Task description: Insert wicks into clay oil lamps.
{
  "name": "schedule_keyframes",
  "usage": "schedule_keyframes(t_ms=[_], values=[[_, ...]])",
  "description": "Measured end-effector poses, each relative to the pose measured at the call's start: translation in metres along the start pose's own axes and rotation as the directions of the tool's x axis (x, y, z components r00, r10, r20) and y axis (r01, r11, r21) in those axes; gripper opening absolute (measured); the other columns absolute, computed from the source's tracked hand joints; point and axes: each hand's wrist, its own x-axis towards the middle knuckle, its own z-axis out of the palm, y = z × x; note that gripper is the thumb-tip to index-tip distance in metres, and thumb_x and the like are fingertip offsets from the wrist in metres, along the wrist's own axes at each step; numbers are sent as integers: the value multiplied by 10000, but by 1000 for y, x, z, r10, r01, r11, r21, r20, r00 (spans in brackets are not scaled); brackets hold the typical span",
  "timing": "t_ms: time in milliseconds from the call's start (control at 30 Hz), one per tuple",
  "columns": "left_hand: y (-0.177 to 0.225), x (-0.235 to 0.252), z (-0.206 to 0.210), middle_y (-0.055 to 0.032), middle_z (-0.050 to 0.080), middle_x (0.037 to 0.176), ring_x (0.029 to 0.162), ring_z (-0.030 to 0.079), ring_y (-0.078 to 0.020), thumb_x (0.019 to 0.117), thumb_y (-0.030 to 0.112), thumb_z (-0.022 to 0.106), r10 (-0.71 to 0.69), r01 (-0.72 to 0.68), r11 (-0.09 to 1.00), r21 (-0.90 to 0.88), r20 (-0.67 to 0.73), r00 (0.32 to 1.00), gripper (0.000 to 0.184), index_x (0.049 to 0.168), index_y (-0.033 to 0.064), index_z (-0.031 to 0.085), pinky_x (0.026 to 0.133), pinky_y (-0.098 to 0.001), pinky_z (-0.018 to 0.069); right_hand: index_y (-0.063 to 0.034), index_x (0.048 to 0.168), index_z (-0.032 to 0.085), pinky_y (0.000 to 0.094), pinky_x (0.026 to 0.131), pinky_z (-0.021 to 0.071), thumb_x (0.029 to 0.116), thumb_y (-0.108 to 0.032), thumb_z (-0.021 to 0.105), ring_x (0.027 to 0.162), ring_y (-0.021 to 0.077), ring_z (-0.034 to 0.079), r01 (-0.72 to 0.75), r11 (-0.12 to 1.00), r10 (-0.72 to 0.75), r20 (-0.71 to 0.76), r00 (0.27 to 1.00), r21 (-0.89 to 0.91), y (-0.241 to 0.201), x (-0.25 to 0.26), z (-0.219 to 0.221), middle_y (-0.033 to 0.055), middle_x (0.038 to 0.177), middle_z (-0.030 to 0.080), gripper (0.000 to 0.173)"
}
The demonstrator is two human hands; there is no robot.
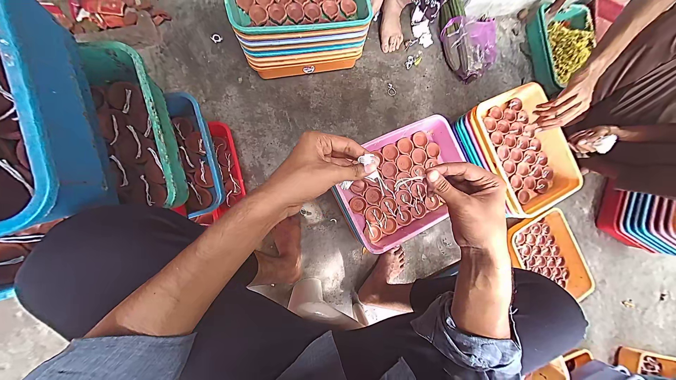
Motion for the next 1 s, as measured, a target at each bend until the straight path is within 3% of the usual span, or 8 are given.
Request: schedule_keyframes(t_ms=[133, 233, 333, 467, 633, 767, 900, 1000], values=[[5, -2, -3, -120, 684, 1306, 910, 748, -203, 914, -18, 723, 64, -64, 998, -7, 164, 984, 150, 1064, -24, 740, 806, -318, 649, -48, 1031, 763, 251, 720, 614, 903, -48, 779, 766, 103, 703, 9, 1000, -8, 28, 1000, -15, -4, -2, 2, 29, 900, 743, 130], [-8, -2, 12, -156, 638, 1352, 951, 740, -199, 908, 0, 743, 106, -109, 994, -5, 284, 953, 105, 1005, -40, 743, 800, -314, 654, -36, 1030, 763, 245, 696, 608, 899, -37, 780, 763, 104, 698, -4, 1000, 5, 97, 995, -12, -10, -5, 16, 44, 915, 745, 132], [-18, -2, 19, -153, 673, 1242, 923, 734, -171, 903, 22, 761, 94, -113, 992, 46, 312, 945, 99, 979, -39, 743, 788, -286, 650, -21, 1034, 762, 251, 684, 613, 883, -15, 788, 758, 120, 700, -21, 1000, 22, 133, 991, -6, -10, -6, 28, 63, 906, 742, 153], [-15, -1, 17, -119, 760, 923, 802, 756, -170, 930, 23, 735, 53, -68, 997, 44, 281, 958, 118, 1024, -48, 726, 771, -295, 654, -23, 1030, 769, 249, 681, 609, 890, -21, 784, 750, 115, 697, -30, 999, 32, 144, 989, -19, -8, -5, 26, 62, 901, 745, 141], [-12, -1, 14, -117, 759, 912, 808, 754, -162, 921, 19, 741, 23, -34, 999, 34, 281, 960, 122, 1024, -45, 731, 774, -286, 647, -36, 1030, 772, 251, 701, 610, 904, -40, 771, 757, 108, 699, -67, 998, 67, 167, 984, -6, -4, -2, 12, 47, 916, 749, 126], [-11, -1, 11, -104, 760, 938, 811, 747, -146, 921, 34, 746, -54, 39, 996, 78, 199, 979, 145, 1049, -34, 736, 772, -264, 632, -55, 1041, 767, 245, 718, 606, 904, -45, 772, 761, 100, 702, -144, 990, 142, 149, 979, 5, 13, 3, -1, 34, 911, 748, 138], [-12, 2, 7, -97, 759, 926, 820, 750, -155, 922, 49, 750, -96, 92, 993, 75, 62, 993, 141, 1042, -23, 735, 796, -281, 635, -90, 1057, 766, 230, 676, 580, 911, -74, 763, 705, 73, 663, -285, 957, 286, 25, 958, -44, 56, 8, -6, -1, 860, 729, 147], [-10, 4, 4, -83, 758, 906, 806, 739, -136, 925, 60, 748, -71, 72, 994, 78, -22, 997, 137, 1040, -14, 734, 780, -264, 624, -28, 1036, 760, 292, 716, 604, 897, -75, 779, 740, 119, 700, -388, 920, 381, -102, 919, -51, 106, 17, 5, 50, 852, 749, 148]])
